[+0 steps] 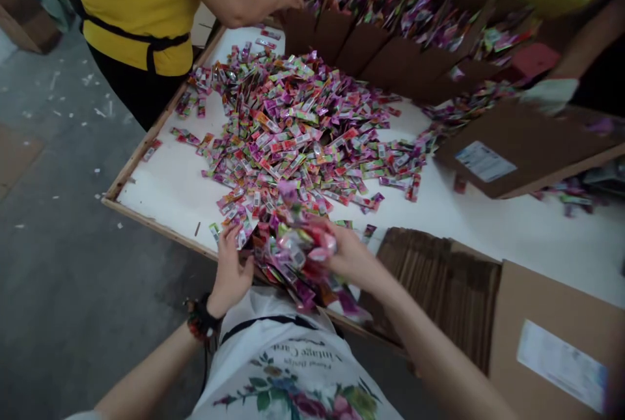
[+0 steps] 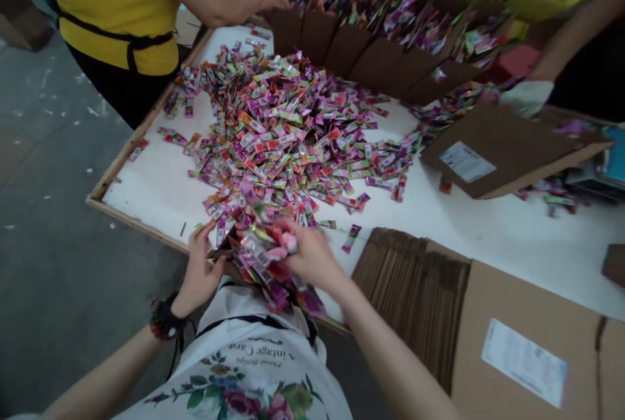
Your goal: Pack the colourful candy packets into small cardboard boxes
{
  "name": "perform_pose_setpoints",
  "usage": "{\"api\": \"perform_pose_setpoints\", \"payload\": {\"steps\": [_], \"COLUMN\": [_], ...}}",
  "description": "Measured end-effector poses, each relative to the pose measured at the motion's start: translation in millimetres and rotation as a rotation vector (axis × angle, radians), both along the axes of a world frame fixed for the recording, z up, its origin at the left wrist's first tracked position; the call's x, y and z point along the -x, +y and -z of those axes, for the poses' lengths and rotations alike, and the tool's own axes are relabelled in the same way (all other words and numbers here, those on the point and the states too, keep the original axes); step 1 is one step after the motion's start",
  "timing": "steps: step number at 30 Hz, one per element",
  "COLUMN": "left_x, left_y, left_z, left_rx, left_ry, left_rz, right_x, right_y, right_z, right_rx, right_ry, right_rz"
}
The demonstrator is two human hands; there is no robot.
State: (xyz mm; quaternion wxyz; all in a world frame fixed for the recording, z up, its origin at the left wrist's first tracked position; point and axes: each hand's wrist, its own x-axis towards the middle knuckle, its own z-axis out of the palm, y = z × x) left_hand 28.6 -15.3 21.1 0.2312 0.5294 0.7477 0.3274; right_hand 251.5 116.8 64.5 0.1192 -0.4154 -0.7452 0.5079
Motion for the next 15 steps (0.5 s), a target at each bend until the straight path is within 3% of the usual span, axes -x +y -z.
{"api": "perform_pose_setpoints", "payload": {"steps": [2, 4, 7, 9, 11, 13, 15], "left_x": [4, 1, -10, -18, -27, -35, -44], "left_y": [19, 34, 44, 41, 38, 38, 43], "left_z": [7.5, 14.1, 21.1, 24.9, 30.3, 39.5, 52.7], "left_rx": [0.103, 0.224, 0.325, 0.340, 0.365, 0.449, 0.598], "left_ry": [0.233, 0.403, 0.556, 0.629, 0.705, 0.749, 0.738], "left_rz": [0.252, 0.475, 0.701, 0.764, 0.823, 0.879, 0.862], "right_x": [-3, 0, 4, 4, 2, 4, 12], "right_y": [36, 67, 80, 56, 14, -30, -63], "right_z": [-16.6, -23.1, -17.7, -6.2, 12.5, 39.4, 73.1], "right_rx": [-0.029, -0.164, -0.391, -0.431, -0.370, -0.324, -0.334], "right_ry": [0.135, 0.142, -0.025, -0.174, -0.330, -0.488, -0.628], "right_rz": [0.080, 0.167, 0.186, 0.047, -0.189, -0.381, -0.450]}}
